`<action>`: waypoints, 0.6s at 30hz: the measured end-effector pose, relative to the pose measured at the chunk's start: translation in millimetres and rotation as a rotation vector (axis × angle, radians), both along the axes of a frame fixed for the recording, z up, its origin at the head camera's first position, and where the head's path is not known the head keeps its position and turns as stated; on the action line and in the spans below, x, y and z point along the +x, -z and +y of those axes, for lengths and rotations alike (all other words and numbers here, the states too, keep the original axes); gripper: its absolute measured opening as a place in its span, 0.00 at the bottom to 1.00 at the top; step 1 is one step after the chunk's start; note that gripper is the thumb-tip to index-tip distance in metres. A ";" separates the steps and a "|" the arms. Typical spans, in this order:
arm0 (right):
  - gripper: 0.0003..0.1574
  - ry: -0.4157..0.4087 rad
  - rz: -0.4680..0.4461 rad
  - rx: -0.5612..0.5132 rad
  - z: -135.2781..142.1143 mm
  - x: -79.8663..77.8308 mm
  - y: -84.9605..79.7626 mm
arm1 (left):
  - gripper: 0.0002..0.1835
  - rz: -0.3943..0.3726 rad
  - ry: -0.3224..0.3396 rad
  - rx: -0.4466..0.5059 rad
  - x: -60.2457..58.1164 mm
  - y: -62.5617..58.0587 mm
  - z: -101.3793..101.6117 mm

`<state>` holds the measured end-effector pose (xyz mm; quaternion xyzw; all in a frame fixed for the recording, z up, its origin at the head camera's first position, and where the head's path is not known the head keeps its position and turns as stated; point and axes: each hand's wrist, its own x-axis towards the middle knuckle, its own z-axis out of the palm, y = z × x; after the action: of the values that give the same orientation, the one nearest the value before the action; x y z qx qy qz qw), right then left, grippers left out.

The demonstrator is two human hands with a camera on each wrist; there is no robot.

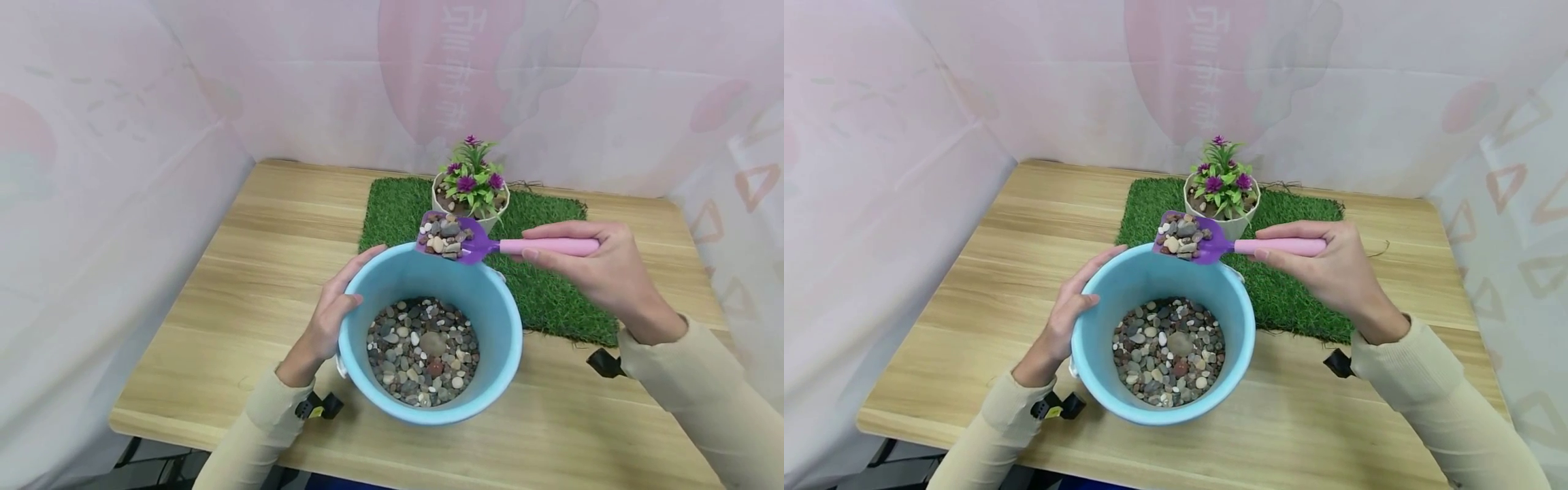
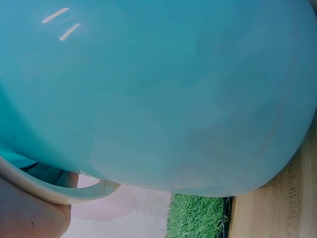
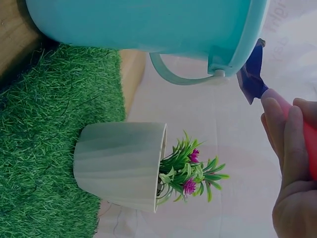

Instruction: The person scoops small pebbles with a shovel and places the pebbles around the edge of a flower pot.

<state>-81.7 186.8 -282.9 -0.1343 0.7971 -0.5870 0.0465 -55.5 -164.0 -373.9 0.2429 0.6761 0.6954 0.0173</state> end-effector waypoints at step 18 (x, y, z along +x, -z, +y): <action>0.24 0.035 -0.079 -0.105 -11.9 -29.1 26.7 | 0.37 -0.031 0.000 0.022 0.2 -1.8 1.7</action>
<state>-110.7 174.9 -309.6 -0.0993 0.7649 -0.6336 0.0604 -55.3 -162.3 -372.1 0.2322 0.6683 0.7063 0.0251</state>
